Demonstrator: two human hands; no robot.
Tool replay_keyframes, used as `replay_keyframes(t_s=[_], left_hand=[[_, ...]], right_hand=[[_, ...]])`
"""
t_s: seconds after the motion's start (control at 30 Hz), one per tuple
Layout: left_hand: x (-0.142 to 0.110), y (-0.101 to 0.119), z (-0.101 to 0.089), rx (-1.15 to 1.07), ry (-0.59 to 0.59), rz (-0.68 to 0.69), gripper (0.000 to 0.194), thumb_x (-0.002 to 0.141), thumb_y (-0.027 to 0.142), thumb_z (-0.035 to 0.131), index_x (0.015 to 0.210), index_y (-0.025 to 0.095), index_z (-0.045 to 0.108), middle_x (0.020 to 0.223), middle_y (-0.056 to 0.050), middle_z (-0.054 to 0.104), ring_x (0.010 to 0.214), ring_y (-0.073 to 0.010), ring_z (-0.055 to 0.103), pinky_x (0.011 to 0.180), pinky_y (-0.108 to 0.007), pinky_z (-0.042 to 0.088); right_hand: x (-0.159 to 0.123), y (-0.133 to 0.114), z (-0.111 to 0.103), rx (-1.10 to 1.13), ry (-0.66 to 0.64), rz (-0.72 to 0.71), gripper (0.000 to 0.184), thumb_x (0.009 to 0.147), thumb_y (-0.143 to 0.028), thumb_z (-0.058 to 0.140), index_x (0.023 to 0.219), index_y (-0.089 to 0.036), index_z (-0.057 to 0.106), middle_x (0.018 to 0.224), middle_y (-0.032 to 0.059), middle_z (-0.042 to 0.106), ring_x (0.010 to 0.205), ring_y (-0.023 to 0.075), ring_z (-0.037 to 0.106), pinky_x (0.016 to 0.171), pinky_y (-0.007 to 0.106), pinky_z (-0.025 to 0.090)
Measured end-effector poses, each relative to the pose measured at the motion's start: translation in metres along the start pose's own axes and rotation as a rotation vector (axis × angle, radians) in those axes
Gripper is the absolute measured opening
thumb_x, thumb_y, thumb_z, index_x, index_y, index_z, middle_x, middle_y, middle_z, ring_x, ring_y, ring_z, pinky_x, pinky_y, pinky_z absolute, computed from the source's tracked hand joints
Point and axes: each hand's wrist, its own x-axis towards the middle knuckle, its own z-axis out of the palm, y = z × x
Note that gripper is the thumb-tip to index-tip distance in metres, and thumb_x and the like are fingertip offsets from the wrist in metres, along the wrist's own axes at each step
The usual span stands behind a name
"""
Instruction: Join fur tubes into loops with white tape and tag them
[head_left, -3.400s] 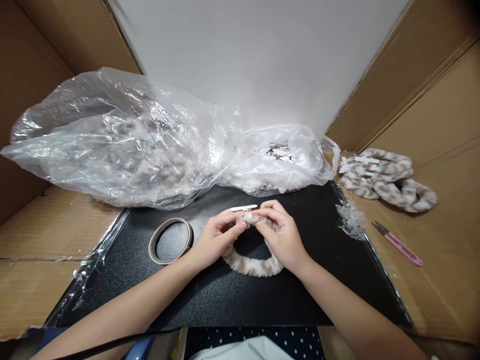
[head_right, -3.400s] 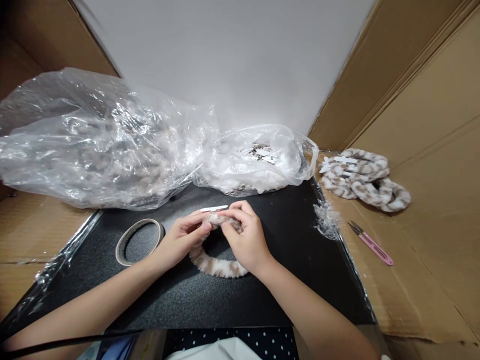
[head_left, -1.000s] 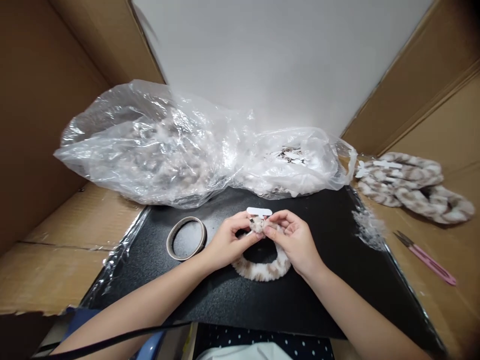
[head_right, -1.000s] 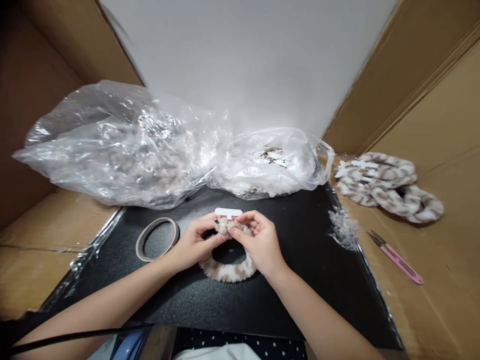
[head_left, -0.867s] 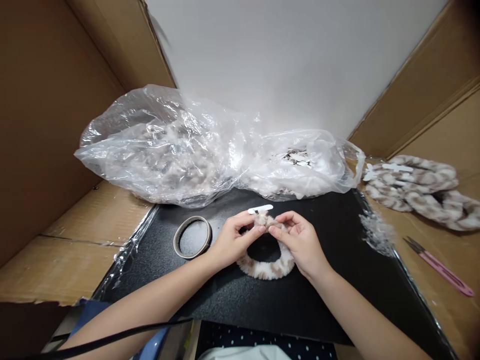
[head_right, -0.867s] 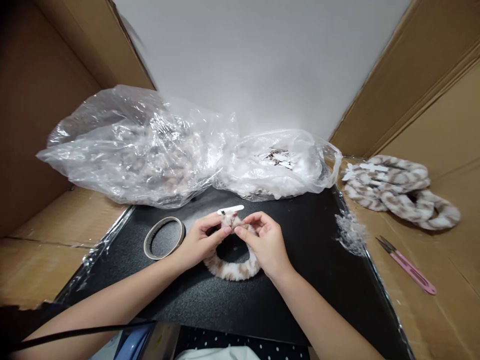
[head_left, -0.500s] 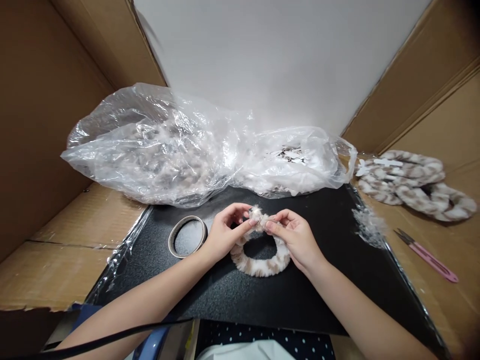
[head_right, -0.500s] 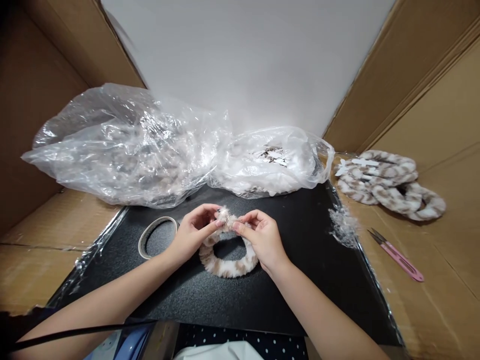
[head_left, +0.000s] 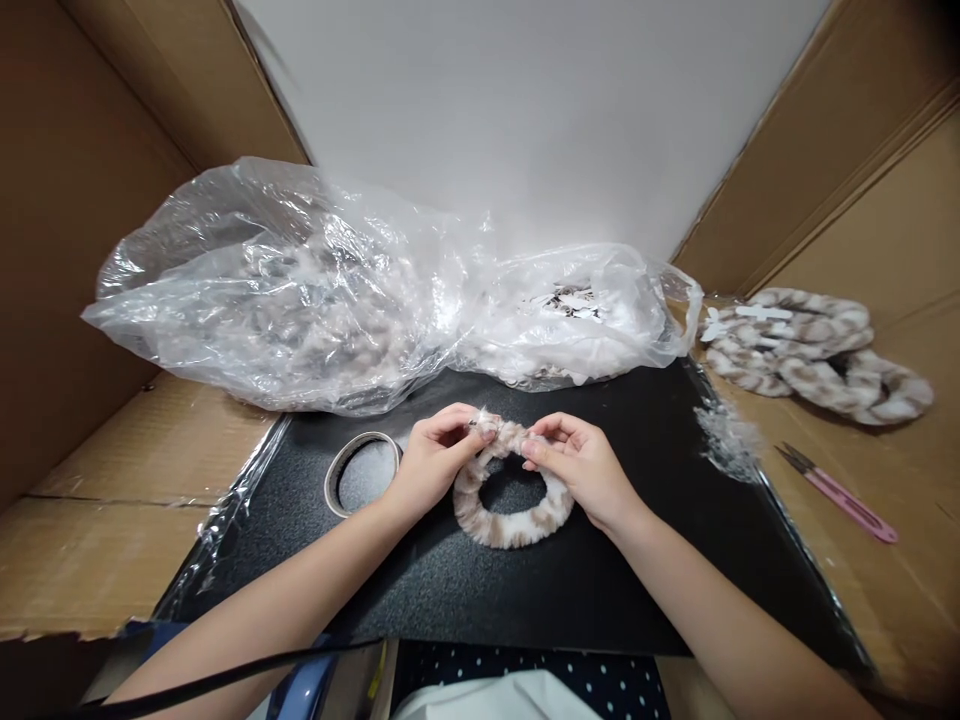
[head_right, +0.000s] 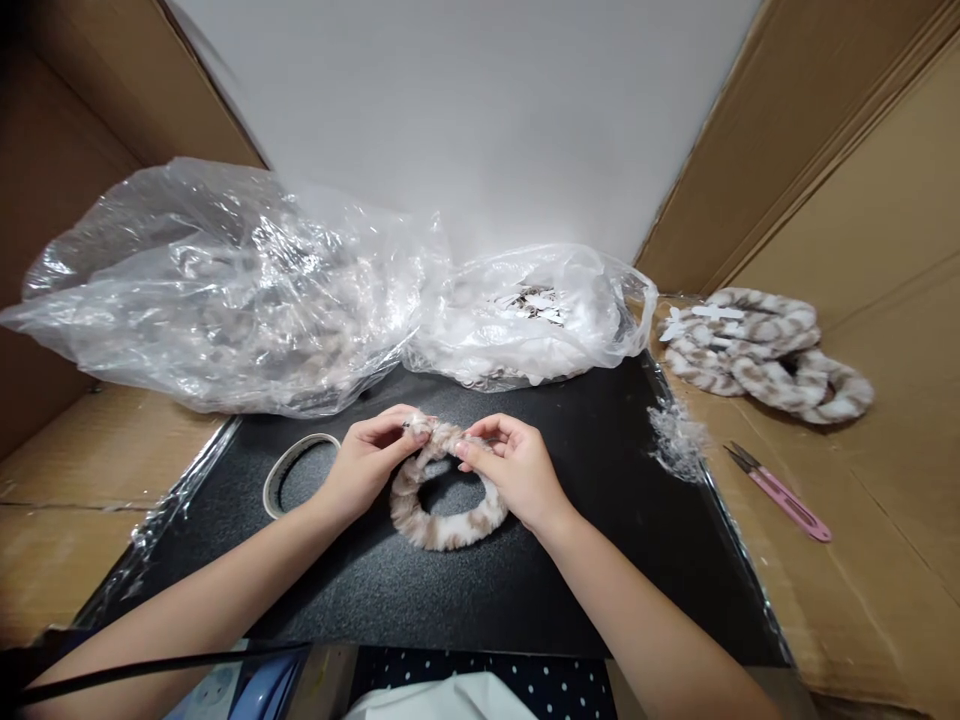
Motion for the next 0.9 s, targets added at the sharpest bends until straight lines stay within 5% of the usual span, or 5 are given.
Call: replay_keyframes(t_s=[0.33,0.9], left_hand=[[-0.0004,0.0030,0.0030,-0.194,-0.011,-0.068,0.014,0.072,0.027,0.076,0.078,0.017,0.068,0.076,0.001,0.065,0.069,-0.0108,0.056,0.065,-0.020,0.044],[0.0014,-0.0008,0.0015,-0.171,0.108,-0.056,0.018,0.075,0.035,0.072,0.075,0.018,0.067,0.066,0.003,0.057,0.059,-0.0088,0.046,0.059,-0.020,0.039]], right_hand=[[0.0015,0.0028,-0.0004,-0.042,0.001,-0.010,0.034,0.056,-0.034,0.087,0.072,-0.016,0.063,0.070,-0.0031,0.064,0.056,0.0097,0.062,0.058,0.024,0.051],[0.0013,0.0035,-0.0006,-0.034,0.029,0.012,0.034,0.054,-0.035,0.087,0.069,-0.016,0.062,0.068,-0.0027,0.064,0.053,0.0089,0.059,0.055,0.024,0.050]])
